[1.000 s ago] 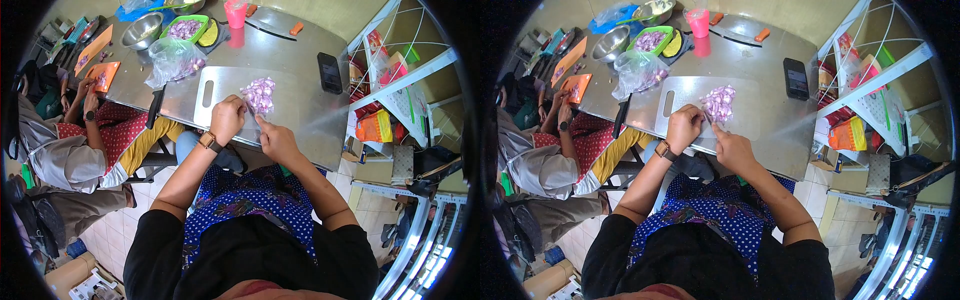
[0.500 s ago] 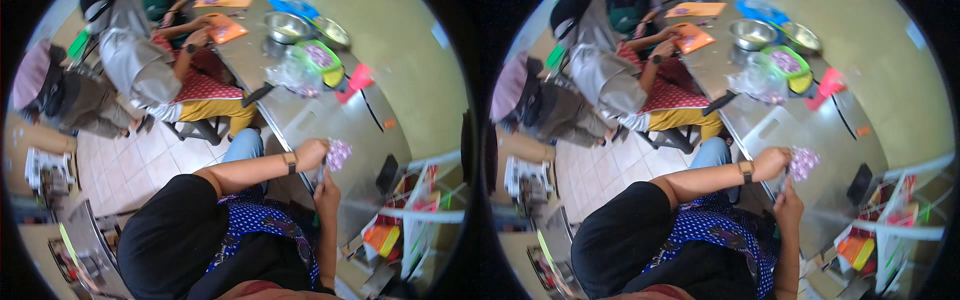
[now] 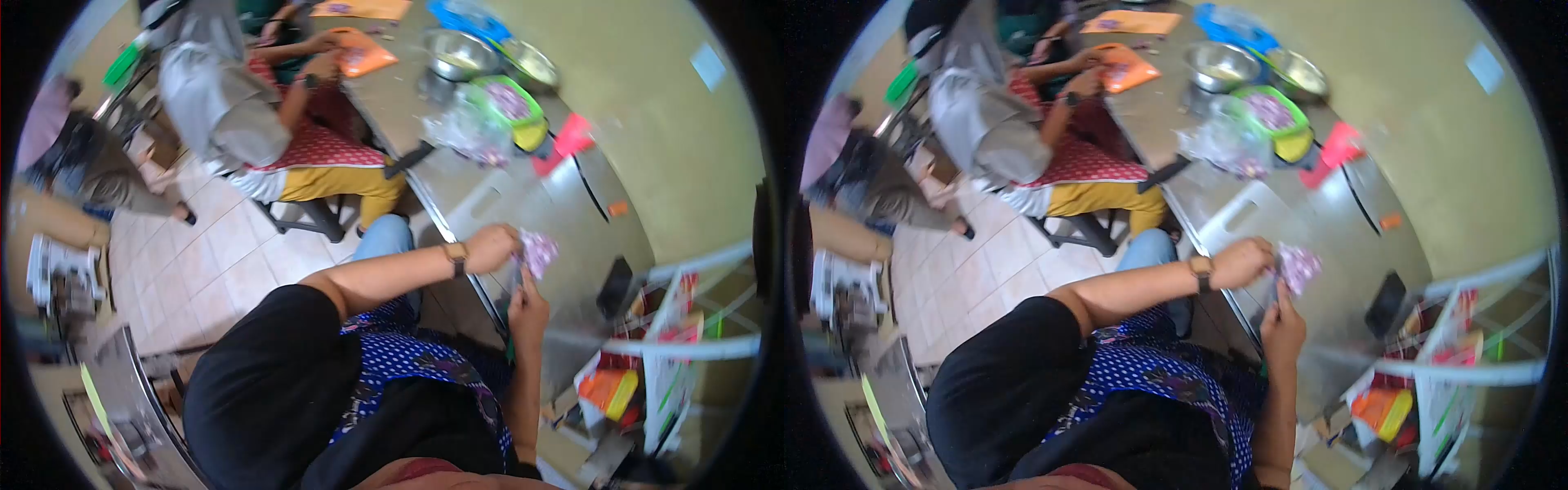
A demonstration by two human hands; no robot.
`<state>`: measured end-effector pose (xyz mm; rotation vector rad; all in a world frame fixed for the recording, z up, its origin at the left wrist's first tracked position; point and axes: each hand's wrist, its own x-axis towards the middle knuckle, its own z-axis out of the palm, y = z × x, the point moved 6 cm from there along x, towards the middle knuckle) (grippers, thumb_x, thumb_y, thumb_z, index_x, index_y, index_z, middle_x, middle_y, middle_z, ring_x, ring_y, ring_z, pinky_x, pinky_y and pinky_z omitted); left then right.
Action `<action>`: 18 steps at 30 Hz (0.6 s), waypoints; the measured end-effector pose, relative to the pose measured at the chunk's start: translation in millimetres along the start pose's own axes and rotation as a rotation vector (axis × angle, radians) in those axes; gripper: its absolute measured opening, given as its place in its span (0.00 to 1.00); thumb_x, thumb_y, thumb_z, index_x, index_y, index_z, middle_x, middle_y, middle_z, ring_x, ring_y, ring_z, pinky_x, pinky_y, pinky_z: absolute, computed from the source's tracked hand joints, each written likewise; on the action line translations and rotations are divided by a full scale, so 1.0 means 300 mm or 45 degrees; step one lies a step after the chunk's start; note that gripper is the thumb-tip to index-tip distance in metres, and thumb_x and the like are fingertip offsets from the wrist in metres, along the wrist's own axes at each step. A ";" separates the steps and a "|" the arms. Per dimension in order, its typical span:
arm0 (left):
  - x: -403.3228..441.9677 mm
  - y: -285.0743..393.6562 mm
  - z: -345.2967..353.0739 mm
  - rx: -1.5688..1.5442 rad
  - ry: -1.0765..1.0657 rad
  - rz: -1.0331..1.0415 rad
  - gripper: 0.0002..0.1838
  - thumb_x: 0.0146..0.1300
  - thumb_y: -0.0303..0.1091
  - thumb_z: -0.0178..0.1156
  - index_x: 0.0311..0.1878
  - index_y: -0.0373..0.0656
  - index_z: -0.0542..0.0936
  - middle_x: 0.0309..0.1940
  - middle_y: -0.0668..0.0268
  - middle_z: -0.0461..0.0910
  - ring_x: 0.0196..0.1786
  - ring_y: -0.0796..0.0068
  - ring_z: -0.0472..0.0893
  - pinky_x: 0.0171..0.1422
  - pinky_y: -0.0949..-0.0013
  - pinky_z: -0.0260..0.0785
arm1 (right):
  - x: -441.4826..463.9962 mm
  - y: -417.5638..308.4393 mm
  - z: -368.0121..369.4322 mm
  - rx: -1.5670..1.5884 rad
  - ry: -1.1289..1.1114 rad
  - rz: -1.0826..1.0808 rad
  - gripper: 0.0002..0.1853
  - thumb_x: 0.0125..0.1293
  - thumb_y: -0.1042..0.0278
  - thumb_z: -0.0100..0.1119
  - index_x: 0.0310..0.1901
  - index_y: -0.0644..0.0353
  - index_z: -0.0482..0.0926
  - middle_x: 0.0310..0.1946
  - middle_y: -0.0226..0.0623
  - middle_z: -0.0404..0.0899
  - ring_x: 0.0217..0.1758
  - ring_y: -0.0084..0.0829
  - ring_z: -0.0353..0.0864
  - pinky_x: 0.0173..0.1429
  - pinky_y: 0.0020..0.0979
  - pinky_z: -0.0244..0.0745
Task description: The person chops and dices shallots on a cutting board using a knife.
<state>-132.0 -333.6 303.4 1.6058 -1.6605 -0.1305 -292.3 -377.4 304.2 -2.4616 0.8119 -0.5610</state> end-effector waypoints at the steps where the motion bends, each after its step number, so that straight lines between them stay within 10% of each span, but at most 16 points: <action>1: -0.003 -0.018 0.011 -0.006 -0.022 -0.068 0.07 0.48 0.21 0.62 0.34 0.34 0.81 0.34 0.54 0.79 0.43 0.51 0.80 0.47 0.56 0.73 | -0.001 -0.008 -0.006 -0.028 0.023 -0.009 0.27 0.62 0.74 0.55 0.65 0.49 0.76 0.28 0.49 0.81 0.29 0.49 0.82 0.36 0.42 0.75; 18: -0.011 0.022 -0.020 0.075 0.012 0.023 0.07 0.52 0.22 0.64 0.36 0.37 0.83 0.37 0.58 0.82 0.41 0.55 0.82 0.47 0.60 0.76 | 0.025 -0.068 0.026 -0.205 -0.101 -0.041 0.27 0.59 0.75 0.54 0.63 0.56 0.76 0.34 0.47 0.83 0.33 0.47 0.83 0.40 0.42 0.79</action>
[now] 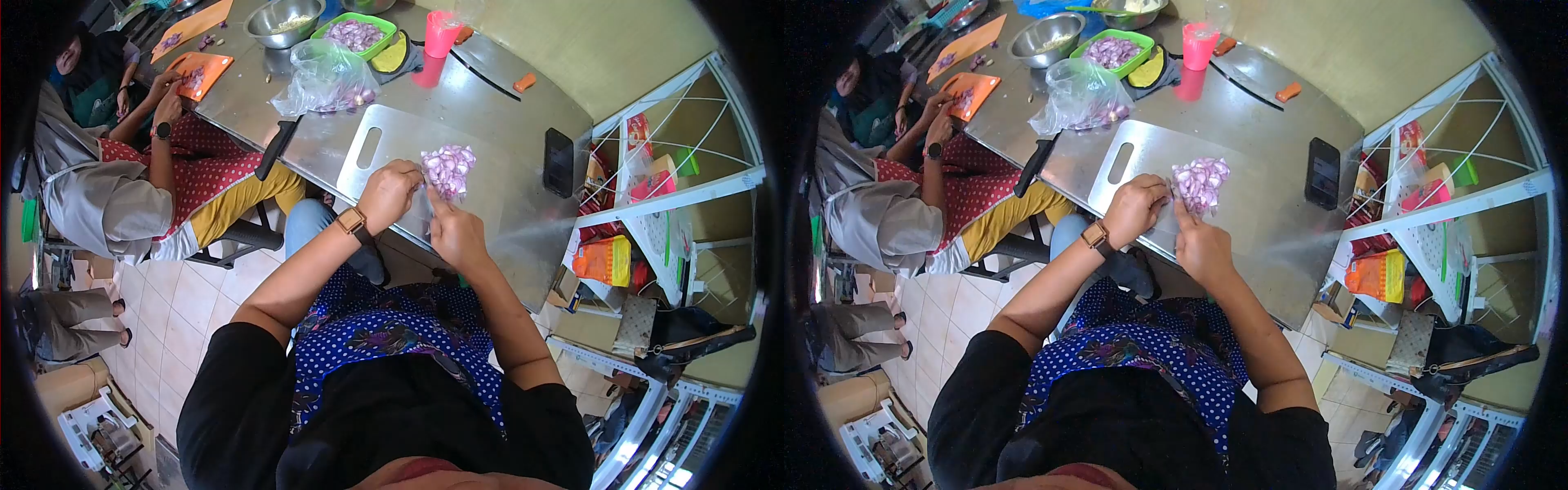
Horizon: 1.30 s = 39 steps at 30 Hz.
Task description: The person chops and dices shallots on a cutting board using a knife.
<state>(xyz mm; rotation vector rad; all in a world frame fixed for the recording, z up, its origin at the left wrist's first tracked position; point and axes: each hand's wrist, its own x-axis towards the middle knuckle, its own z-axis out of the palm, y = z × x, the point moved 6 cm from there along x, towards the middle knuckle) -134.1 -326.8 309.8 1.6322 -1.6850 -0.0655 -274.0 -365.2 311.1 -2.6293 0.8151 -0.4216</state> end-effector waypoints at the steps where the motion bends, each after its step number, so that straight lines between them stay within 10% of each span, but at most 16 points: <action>1: 0.001 -0.002 0.000 -0.025 0.013 -0.014 0.07 0.52 0.21 0.64 0.36 0.37 0.83 0.37 0.58 0.82 0.41 0.55 0.82 0.48 0.60 0.76 | -0.018 0.004 -0.008 -0.003 0.000 0.001 0.27 0.59 0.75 0.54 0.63 0.56 0.76 0.34 0.47 0.83 0.33 0.47 0.83 0.40 0.42 0.79; 39: -0.004 -0.026 -0.015 -0.132 0.065 -0.026 0.06 0.51 0.20 0.64 0.35 0.37 0.82 0.37 0.57 0.83 0.40 0.53 0.83 0.46 0.60 0.77 | -0.046 0.006 -0.016 0.074 -0.069 0.021 0.28 0.60 0.70 0.55 0.65 0.59 0.73 0.35 0.45 0.84 0.33 0.48 0.83 0.39 0.46 0.78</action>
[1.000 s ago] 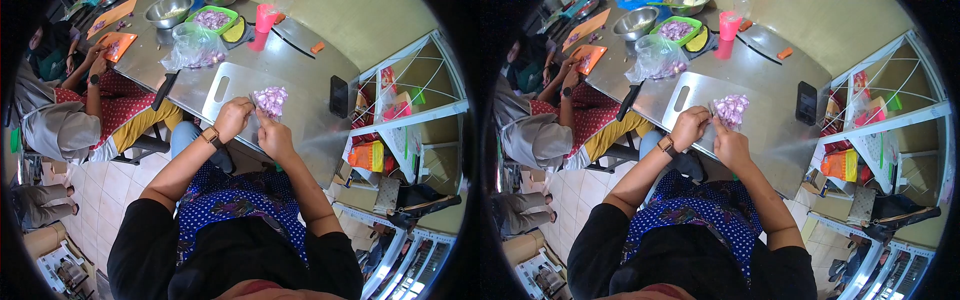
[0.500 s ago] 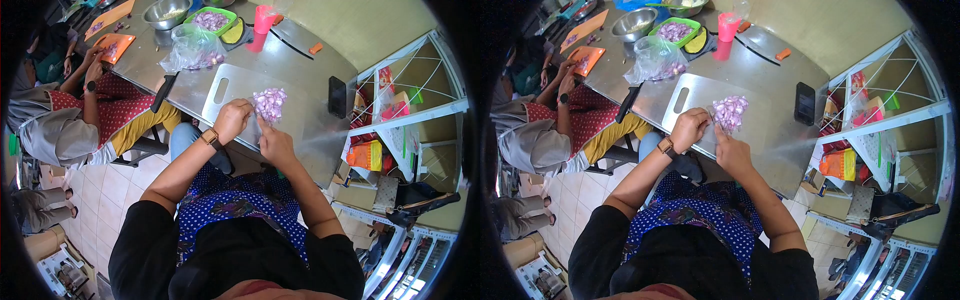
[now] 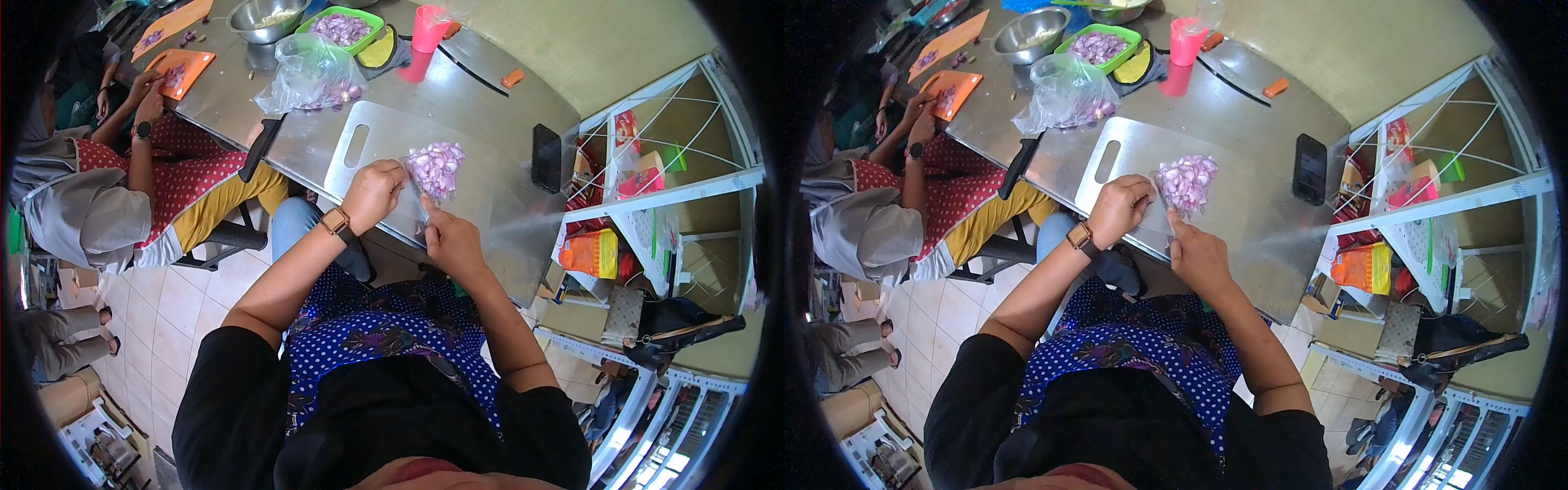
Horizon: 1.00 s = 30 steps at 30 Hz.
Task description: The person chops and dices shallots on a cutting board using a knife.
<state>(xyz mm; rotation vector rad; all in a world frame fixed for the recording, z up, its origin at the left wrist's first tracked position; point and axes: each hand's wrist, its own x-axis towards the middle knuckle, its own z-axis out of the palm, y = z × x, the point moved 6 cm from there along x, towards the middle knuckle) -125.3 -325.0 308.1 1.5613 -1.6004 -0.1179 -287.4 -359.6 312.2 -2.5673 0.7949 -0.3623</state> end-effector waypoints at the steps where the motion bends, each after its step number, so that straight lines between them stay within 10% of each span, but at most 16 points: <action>1: 0.000 0.001 -0.002 0.008 0.007 0.004 0.06 0.51 0.20 0.64 0.35 0.37 0.82 0.37 0.57 0.83 0.40 0.53 0.83 0.45 0.60 0.77 | 0.012 -0.004 0.000 -0.001 0.000 -0.002 0.28 0.60 0.70 0.55 0.65 0.59 0.73 0.35 0.45 0.84 0.33 0.48 0.83 0.39 0.46 0.78; 30: 0.001 -0.009 -0.010 -0.030 0.025 -0.038 0.05 0.52 0.19 0.62 0.33 0.36 0.81 0.36 0.58 0.83 0.39 0.53 0.83 0.45 0.60 0.77 | 0.065 -0.030 0.043 -0.059 0.099 -0.043 0.25 0.61 0.72 0.56 0.63 0.56 0.76 0.31 0.47 0.82 0.30 0.47 0.82 0.37 0.43 0.77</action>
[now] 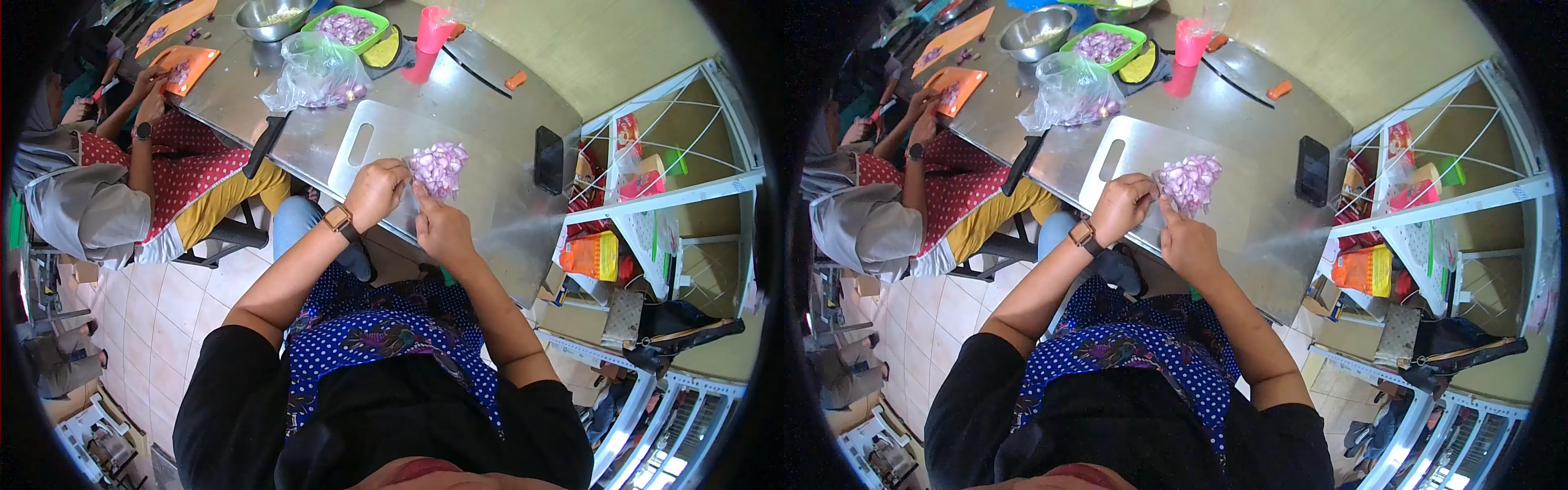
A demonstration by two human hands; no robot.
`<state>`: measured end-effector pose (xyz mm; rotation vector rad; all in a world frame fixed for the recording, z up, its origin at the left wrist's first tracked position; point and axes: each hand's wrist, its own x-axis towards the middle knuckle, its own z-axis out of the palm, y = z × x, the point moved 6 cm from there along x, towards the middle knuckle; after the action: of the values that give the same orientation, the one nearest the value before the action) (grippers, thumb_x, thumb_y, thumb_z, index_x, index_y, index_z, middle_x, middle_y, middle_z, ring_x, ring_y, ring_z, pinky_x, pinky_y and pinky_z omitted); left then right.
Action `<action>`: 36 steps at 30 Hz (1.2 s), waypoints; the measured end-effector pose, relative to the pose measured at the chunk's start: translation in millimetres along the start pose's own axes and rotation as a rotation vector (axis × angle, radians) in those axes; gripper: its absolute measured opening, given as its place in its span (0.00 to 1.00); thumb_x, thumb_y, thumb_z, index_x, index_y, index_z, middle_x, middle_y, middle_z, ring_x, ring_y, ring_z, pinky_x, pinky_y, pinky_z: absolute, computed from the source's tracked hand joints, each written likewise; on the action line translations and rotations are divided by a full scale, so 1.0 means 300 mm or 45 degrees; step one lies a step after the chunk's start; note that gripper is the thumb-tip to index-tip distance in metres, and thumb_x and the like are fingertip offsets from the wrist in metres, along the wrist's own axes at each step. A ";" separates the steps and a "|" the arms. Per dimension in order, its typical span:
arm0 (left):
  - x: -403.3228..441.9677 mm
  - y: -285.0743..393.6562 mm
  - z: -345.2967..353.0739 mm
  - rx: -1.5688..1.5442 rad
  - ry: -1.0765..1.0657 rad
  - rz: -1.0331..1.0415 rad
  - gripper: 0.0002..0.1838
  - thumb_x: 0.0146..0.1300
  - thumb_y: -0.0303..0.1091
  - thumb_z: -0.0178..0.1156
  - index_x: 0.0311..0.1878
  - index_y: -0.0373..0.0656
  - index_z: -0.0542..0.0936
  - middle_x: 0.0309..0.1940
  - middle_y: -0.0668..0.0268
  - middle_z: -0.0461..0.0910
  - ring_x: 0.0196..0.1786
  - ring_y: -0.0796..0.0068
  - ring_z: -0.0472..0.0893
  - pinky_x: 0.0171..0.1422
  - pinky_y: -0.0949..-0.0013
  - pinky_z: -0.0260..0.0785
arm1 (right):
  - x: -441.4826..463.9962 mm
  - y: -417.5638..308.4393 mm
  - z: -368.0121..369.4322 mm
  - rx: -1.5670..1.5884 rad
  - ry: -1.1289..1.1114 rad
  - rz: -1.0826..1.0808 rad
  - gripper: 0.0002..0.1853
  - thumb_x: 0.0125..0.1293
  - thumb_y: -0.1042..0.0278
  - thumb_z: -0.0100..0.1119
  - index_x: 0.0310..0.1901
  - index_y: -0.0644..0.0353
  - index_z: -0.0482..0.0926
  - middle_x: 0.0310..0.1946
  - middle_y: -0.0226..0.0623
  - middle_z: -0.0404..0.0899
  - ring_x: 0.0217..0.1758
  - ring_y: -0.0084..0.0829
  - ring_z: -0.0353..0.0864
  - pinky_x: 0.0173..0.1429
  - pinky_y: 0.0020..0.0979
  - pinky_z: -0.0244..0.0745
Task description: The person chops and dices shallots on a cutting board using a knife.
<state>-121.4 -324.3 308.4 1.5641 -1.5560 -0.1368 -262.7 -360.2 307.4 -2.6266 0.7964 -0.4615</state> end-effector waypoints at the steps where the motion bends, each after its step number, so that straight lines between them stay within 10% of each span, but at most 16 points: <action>1: -0.002 -0.001 0.002 -0.005 0.005 -0.007 0.05 0.52 0.19 0.62 0.33 0.37 0.82 0.36 0.58 0.83 0.39 0.54 0.83 0.45 0.60 0.77 | -0.008 0.005 -0.002 -0.003 0.005 -0.009 0.25 0.61 0.72 0.56 0.63 0.56 0.76 0.31 0.47 0.82 0.30 0.47 0.82 0.37 0.43 0.77; 36: -0.008 -0.012 0.004 0.011 0.050 -0.004 0.05 0.52 0.20 0.63 0.34 0.36 0.82 0.35 0.55 0.83 0.38 0.52 0.82 0.45 0.59 0.76 | -0.036 0.016 -0.038 0.220 0.020 0.116 0.28 0.60 0.73 0.55 0.65 0.54 0.74 0.31 0.46 0.83 0.33 0.47 0.83 0.40 0.44 0.78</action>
<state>-119.8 -323.5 304.3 1.5672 -1.5255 -0.1010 -278.0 -360.4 313.2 -2.4202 0.8383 -0.5024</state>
